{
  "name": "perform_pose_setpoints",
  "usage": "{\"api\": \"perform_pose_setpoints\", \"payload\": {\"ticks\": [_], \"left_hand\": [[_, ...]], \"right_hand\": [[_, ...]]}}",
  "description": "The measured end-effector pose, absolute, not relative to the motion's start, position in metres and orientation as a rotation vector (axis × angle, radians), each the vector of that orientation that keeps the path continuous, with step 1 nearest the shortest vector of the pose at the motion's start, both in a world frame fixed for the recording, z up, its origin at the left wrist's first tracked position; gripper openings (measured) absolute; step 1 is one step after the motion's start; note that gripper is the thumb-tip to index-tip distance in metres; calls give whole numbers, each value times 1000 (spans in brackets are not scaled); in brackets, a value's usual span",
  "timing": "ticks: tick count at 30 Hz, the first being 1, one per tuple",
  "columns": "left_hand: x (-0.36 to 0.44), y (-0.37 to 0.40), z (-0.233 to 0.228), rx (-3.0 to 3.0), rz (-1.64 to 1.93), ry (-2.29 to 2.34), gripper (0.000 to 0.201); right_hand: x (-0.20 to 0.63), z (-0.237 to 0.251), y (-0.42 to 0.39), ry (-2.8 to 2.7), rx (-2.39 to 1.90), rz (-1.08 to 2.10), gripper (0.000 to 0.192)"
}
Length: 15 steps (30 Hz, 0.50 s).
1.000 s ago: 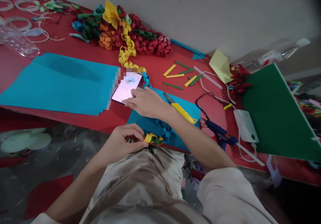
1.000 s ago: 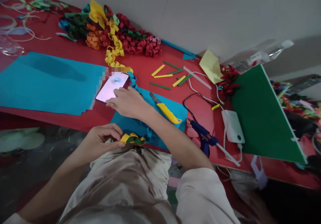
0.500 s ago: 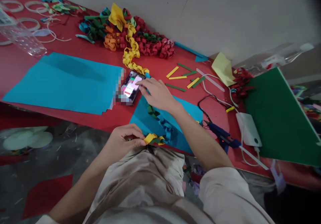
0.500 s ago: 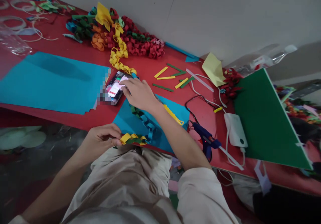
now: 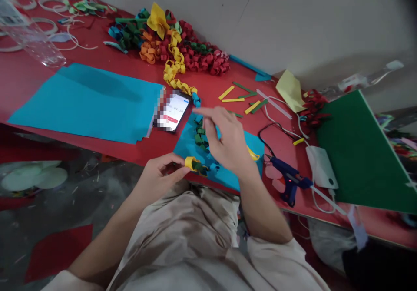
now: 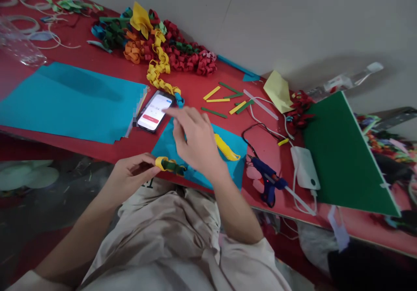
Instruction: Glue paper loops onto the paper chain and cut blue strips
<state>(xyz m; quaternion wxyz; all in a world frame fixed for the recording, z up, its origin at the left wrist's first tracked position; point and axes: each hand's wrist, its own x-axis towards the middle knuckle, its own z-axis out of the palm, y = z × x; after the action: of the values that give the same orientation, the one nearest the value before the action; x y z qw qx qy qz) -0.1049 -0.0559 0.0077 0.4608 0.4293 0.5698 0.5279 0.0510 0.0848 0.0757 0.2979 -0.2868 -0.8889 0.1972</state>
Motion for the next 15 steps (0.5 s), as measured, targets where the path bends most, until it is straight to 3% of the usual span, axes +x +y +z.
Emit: {"api": "perform_pose_setpoints", "payload": {"ticks": [6,15], "left_hand": [[-90,-55,12,948,1490,1435,20],[-62,-45,30,1176,1421,1383,16]], "right_hand": [[77,45,5,-2176,-980,616,25],[91,38,6,-1783,-1109,533,16]]}}
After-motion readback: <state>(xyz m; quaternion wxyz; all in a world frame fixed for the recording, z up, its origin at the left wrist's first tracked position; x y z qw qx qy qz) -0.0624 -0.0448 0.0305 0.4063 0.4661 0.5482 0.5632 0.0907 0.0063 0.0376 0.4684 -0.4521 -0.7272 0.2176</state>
